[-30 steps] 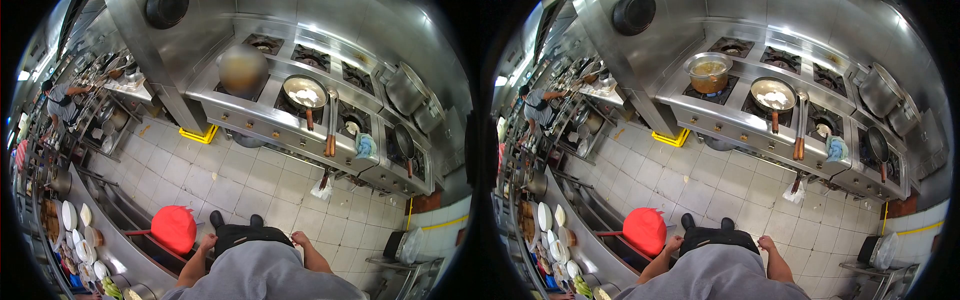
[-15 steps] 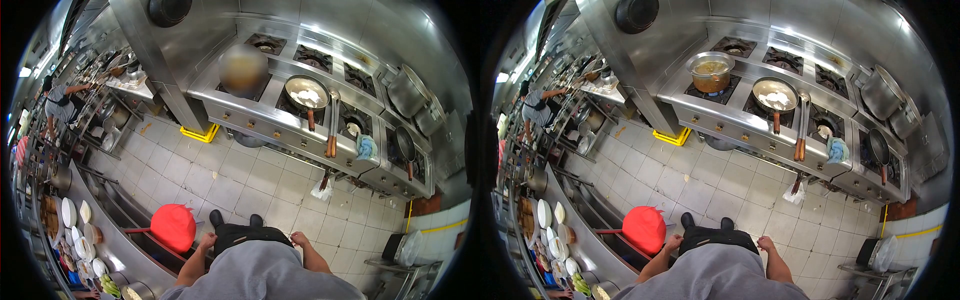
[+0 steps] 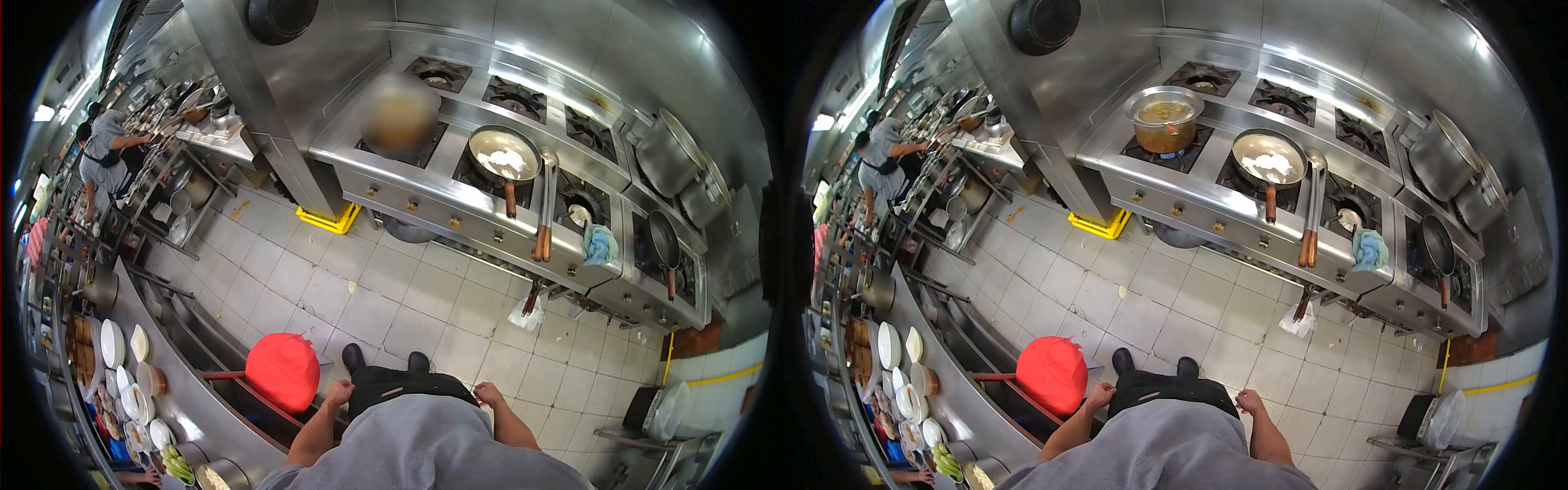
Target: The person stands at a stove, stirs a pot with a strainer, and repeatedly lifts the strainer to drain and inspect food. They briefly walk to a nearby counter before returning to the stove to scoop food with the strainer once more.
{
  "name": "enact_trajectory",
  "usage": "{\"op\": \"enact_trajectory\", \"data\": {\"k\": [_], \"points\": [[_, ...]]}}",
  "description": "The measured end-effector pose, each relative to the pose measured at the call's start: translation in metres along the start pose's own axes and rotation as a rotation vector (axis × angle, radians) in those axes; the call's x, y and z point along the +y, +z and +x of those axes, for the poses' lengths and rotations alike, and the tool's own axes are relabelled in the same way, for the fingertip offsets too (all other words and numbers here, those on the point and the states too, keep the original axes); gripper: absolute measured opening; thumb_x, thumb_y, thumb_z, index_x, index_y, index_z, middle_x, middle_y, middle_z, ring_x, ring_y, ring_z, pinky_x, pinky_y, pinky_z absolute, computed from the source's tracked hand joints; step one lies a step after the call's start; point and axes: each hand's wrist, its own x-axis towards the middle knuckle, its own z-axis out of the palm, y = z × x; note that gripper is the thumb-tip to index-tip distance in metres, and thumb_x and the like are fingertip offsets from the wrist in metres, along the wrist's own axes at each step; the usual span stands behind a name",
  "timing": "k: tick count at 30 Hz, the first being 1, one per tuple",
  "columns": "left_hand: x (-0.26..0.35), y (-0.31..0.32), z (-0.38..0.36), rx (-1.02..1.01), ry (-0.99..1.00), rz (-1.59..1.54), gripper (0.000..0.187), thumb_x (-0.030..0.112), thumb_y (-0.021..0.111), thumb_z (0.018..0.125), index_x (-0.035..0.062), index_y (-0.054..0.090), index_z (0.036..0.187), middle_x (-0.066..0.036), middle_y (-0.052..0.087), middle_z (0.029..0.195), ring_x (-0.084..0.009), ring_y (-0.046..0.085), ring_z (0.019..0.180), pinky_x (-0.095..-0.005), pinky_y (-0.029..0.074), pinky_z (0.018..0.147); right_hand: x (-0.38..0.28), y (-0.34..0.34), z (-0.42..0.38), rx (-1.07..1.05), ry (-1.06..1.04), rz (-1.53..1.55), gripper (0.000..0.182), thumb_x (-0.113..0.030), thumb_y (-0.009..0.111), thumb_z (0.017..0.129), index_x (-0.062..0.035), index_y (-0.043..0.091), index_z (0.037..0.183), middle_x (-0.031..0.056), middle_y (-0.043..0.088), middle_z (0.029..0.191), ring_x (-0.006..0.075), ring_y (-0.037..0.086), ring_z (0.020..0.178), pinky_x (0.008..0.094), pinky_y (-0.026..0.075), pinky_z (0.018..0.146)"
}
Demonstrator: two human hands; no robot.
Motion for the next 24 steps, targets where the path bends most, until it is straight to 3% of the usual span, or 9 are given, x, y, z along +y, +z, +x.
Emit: {"op": "enact_trajectory", "data": {"k": [24], "points": [[0.011, -0.007, -0.002, 0.015, 0.048, -0.005, 0.034, 0.028, 0.058, 0.077, 0.0012, 0.064, 0.096, -0.02, 0.065, 0.091, -0.0301, 0.062, 0.09, -0.0354, 0.047, 0.081, -0.005, 0.0, 0.004, -0.003, -0.009, -0.016, 0.024, -0.016, 0.059, 0.079, -0.0007, 0.061, 0.098, 0.01, 0.063, 0.076, 0.0169, 0.064, 0.066, 0.0308, 0.053, 0.049]]}}
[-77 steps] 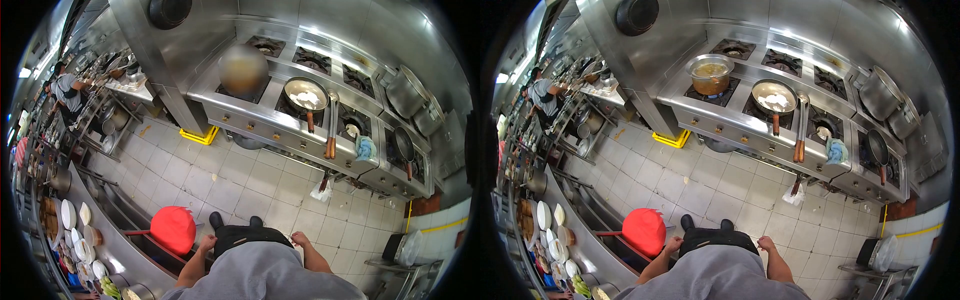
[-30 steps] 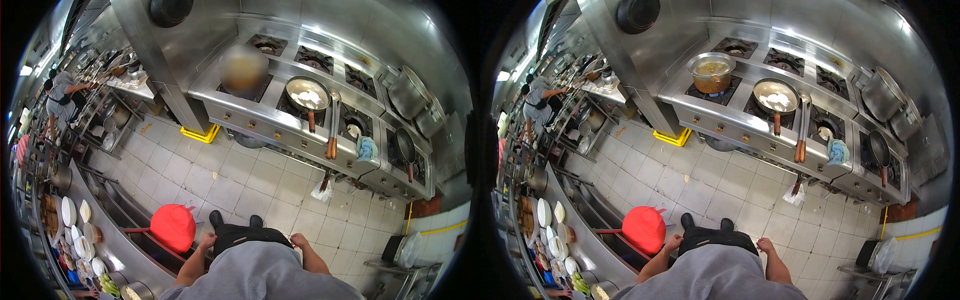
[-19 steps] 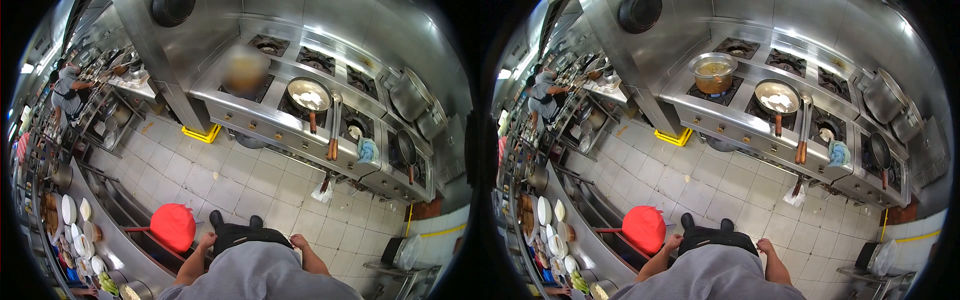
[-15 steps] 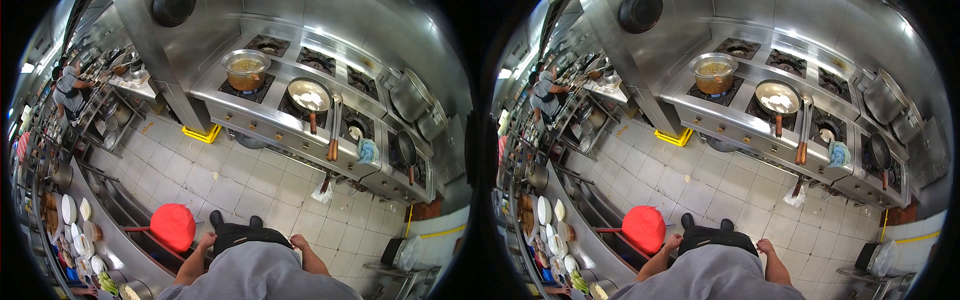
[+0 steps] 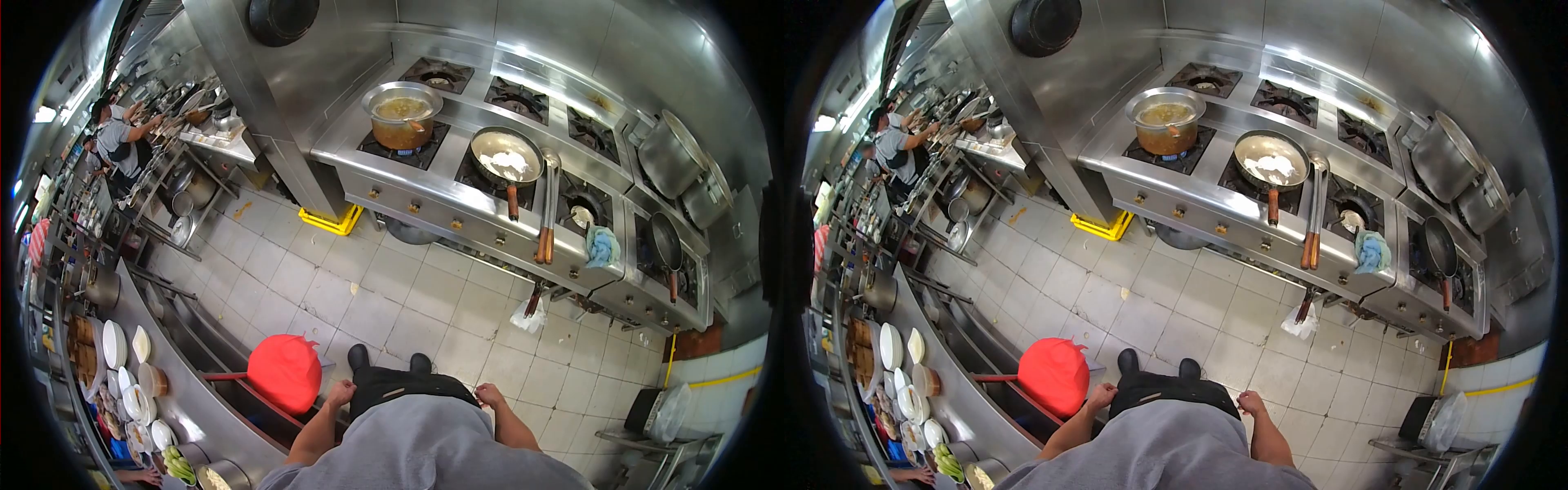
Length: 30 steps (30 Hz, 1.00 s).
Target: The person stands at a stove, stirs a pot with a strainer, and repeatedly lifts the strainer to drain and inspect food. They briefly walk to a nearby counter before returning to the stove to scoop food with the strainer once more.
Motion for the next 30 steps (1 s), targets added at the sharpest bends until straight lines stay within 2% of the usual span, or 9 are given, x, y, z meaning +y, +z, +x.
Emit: {"op": "enact_trajectory", "data": {"k": [13, 25, 30], "points": [[-0.011, 0.006, 0.005, 0.003, -0.026, -0.017, 0.033, 0.028, 0.057, 0.077, 0.0015, 0.064, 0.095, -0.02, 0.065, 0.091, -0.0307, 0.062, 0.09, -0.0359, 0.047, 0.081, -0.009, -0.001, 0.004, -0.01, -0.01, -0.047, 0.023, -0.017, 0.059, 0.078, -0.001, 0.061, 0.095, 0.0102, 0.064, 0.075, 0.017, 0.064, 0.064, 0.0304, 0.053, 0.05], [-0.004, 0.004, 0.003, -0.005, -0.007, 0.007, 0.033, 0.027, 0.058, 0.078, 0.0002, 0.064, 0.095, -0.02, 0.065, 0.092, -0.0303, 0.062, 0.09, -0.0357, 0.047, 0.081, -0.002, -0.007, 0.008, -0.007, -0.002, -0.025, 0.028, -0.017, 0.06, 0.077, -0.0014, 0.059, 0.101, 0.0093, 0.064, 0.077, 0.0166, 0.064, 0.065, 0.0307, 0.053, 0.05], [0.003, 0.002, 0.0, -0.011, -0.024, -0.009, 0.032, 0.026, 0.058, 0.078, 0.0001, 0.064, 0.095, -0.02, 0.065, 0.09, -0.0298, 0.063, 0.089, -0.035, 0.048, 0.08, 0.002, -0.007, 0.012, -0.016, 0.009, -0.034, 0.022, -0.017, 0.06, 0.082, -0.0036, 0.059, 0.099, 0.0059, 0.062, 0.081, 0.0153, 0.062, 0.068, 0.0301, 0.052, 0.05]]}}
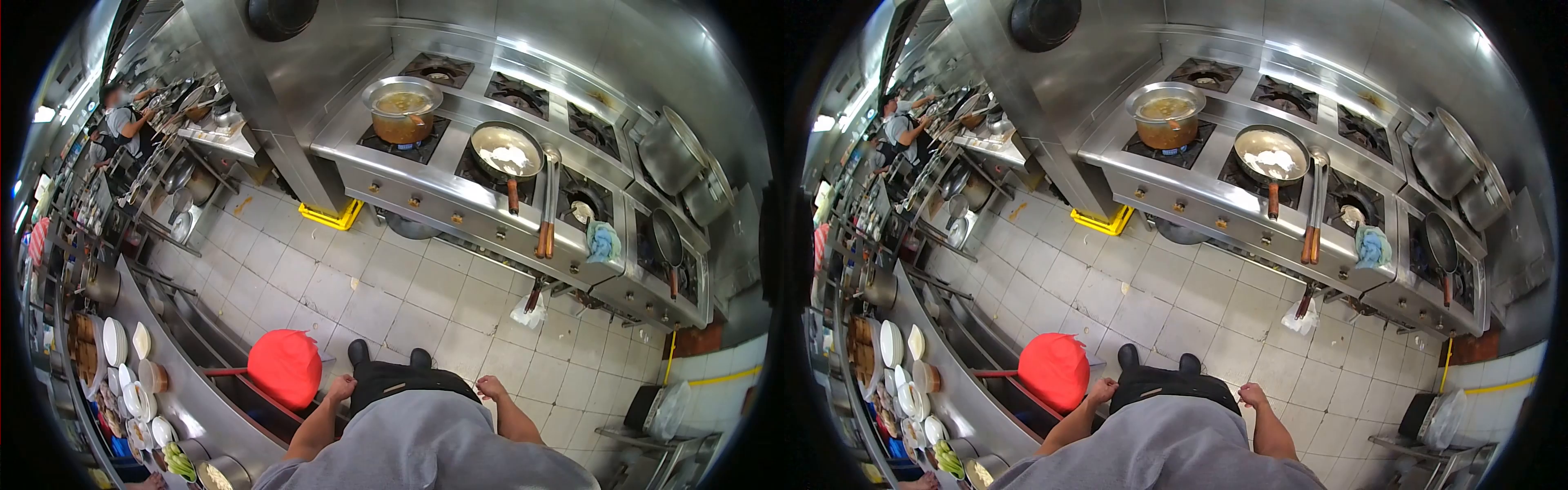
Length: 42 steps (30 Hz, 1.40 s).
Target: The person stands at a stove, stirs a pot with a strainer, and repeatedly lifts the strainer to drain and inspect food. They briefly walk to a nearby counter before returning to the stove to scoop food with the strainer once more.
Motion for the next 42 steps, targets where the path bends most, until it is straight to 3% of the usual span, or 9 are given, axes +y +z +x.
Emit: {"op": "enact_trajectory", "data": {"k": [10, 16, 42], "points": [[0.014, -0.006, -0.009, -0.018, -0.013, 0.031, 0.031, 0.026, 0.057, 0.077, 0.0004, 0.065, 0.094, -0.02, 0.065, 0.092, -0.0301, 0.062, 0.091, -0.0358, 0.047, 0.082, 0.002, -0.001, 0.002, -0.015, 0.035, -0.027, 0.022, -0.017, 0.06, 0.082, -0.0038, 0.059, 0.099, 0.0052, 0.061, 0.079, 0.0146, 0.061, 0.067, 0.0302, 0.052, 0.05], [0.013, -0.006, -0.005, -0.011, -0.027, 0.042, 0.034, 0.028, 0.056, 0.077, 0.001, 0.065, 0.096, -0.02, 0.064, 0.095, -0.0315, 0.061, 0.094, -0.0361, 0.046, 0.084, -0.001, 0.001, -0.001, 0.008, -0.008, -0.004, 0.024, -0.017, 0.058, 0.078, -0.001, 0.061, 0.095, 0.0096, 0.063, 0.075, 0.0166, 0.064, 0.066, 0.0309, 0.052, 0.051], [-0.005, -0.007, 0.0, -0.01, -0.038, -0.001, 0.034, 0.028, 0.058, 0.077, 0.0017, 0.064, 0.098, -0.019, 0.065, 0.095, -0.0312, 0.062, 0.093, -0.0363, 0.047, 0.083, -0.018, 0.006, 0.012, -0.013, -0.028, 0.009, 0.024, -0.016, 0.059, 0.077, -0.0028, 0.061, 0.097, 0.0086, 0.063, 0.077, 0.0158, 0.063, 0.065, 0.0291, 0.052, 0.049]]}}
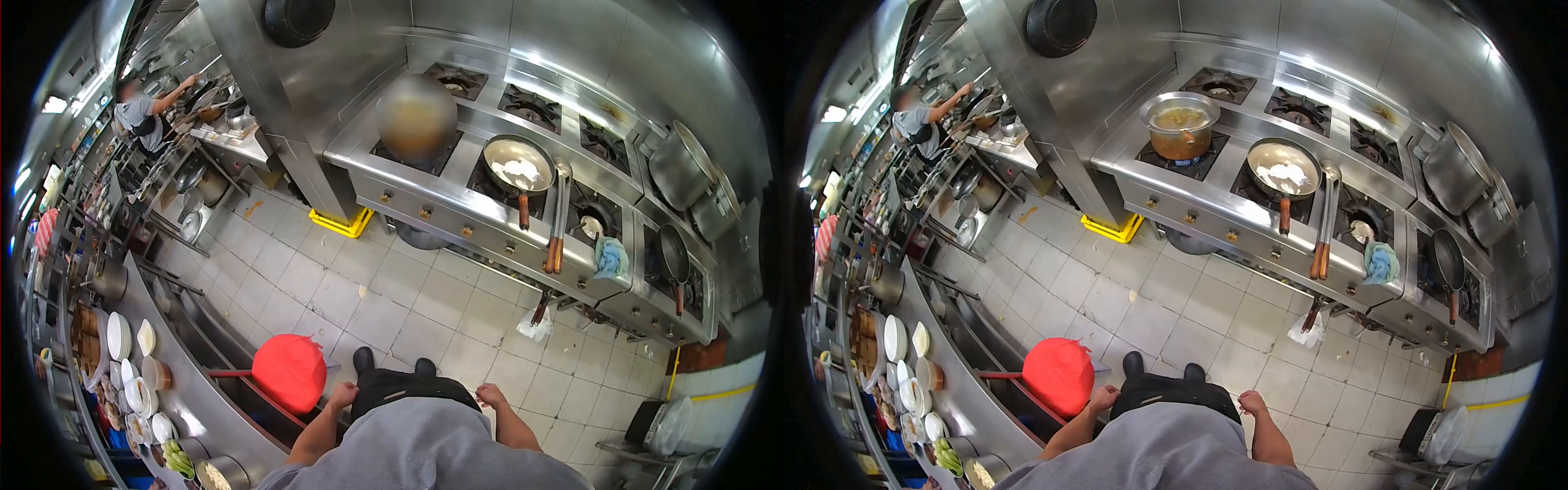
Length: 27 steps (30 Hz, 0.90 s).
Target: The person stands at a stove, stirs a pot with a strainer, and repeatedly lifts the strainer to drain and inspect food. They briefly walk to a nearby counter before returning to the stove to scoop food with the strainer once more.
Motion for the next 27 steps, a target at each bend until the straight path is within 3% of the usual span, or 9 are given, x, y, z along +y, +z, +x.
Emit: {"op": "enact_trajectory", "data": {"k": [10, 19, 27], "points": [[0.004, 0.002, 0.003, -0.017, 0.0, 0.05, 0.036, 0.029, 0.056, 0.078, 0.0021, 0.064, 0.101, -0.02, 0.064, 0.099, -0.0317, 0.06, 0.098, -0.0361, 0.045, 0.087, 0.009, -0.001, -0.008, 0.001, 0.026, 0.012, 0.018, -0.015, 0.06, 0.081, -0.0043, 0.06, 0.095, 0.0054, 0.061, 0.078, 0.0133, 0.059, 0.064, 0.0287, 0.05, 0.049], [0.005, 0.003, -0.001, -0.006, 0.019, 0.05, 0.035, 0.029, 0.056, 0.078, 0.0022, 0.064, 0.099, -0.02, 0.064, 0.097, -0.0316, 0.06, 0.096, -0.0361, 0.046, 0.086, 0.022, 0.003, -0.015, 0.023, 0.032, 0.024, 0.027, -0.017, 0.059, 0.078, -0.0019, 0.061, 0.1, 0.0093, 0.064, 0.081, 0.0166, 0.064, 0.066, 0.0292, 0.052, 0.05], [-0.005, 0.008, -0.004, 0.039, 0.032, 0.03, 0.034, 0.029, 0.055, 0.077, 0.0023, 0.065, 0.097, -0.02, 0.065, 0.094, -0.0318, 0.061, 0.094, -0.0367, 0.046, 0.084, 0.019, 0.006, -0.016, 0.02, 0.011, -0.002, 0.024, -0.016, 0.059, 0.077, -0.0023, 0.062, 0.097, 0.0089, 0.064, 0.08, 0.0165, 0.065, 0.066, 0.0294, 0.053, 0.05]]}}
